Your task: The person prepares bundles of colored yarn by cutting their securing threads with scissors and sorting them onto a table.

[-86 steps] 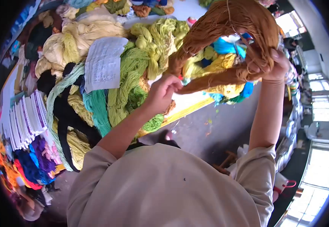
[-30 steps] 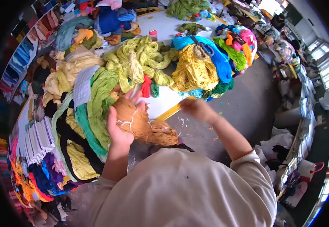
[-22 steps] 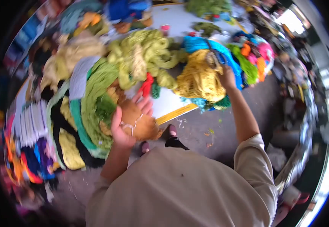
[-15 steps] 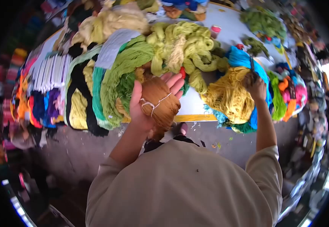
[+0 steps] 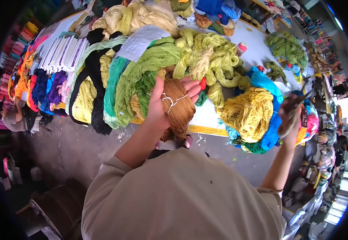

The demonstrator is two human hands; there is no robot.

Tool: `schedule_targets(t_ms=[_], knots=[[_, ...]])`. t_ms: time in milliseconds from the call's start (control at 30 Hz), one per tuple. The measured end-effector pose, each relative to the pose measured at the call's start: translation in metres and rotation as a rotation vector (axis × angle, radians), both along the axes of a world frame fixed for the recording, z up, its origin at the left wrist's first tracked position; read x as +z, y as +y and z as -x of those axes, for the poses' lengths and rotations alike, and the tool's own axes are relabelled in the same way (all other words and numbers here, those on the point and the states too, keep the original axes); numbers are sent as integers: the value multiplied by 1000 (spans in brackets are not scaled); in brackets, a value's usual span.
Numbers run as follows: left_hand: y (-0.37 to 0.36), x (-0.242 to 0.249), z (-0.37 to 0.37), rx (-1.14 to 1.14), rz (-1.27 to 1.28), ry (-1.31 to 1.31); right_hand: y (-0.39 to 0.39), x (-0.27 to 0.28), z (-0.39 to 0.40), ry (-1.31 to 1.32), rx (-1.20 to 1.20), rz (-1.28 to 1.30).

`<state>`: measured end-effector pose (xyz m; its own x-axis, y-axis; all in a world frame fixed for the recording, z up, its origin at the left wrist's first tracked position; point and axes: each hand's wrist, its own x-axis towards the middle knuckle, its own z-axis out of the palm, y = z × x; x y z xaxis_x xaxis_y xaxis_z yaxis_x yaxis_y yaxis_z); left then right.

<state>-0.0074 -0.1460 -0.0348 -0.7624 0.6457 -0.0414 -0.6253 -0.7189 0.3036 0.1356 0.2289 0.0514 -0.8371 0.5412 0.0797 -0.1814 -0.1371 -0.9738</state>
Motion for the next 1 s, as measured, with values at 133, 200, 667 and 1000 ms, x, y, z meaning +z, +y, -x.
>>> schedule_targets(t_ms=[133, 200, 667, 1000], knots=[[-23, -8, 3, -60, -107, -27, -144, -38, -14, -196, 638, -23], [-36, -4, 3, -101, -193, -27, -206, -25, -13, -356, 798, -265], [-75, 21, -30, -124, 57, 53, -286, -34, -20, -286, 708, -129], [-59, 5, -43, -129, 14, 115, -310, -31, -7, 234, 303, -851]])
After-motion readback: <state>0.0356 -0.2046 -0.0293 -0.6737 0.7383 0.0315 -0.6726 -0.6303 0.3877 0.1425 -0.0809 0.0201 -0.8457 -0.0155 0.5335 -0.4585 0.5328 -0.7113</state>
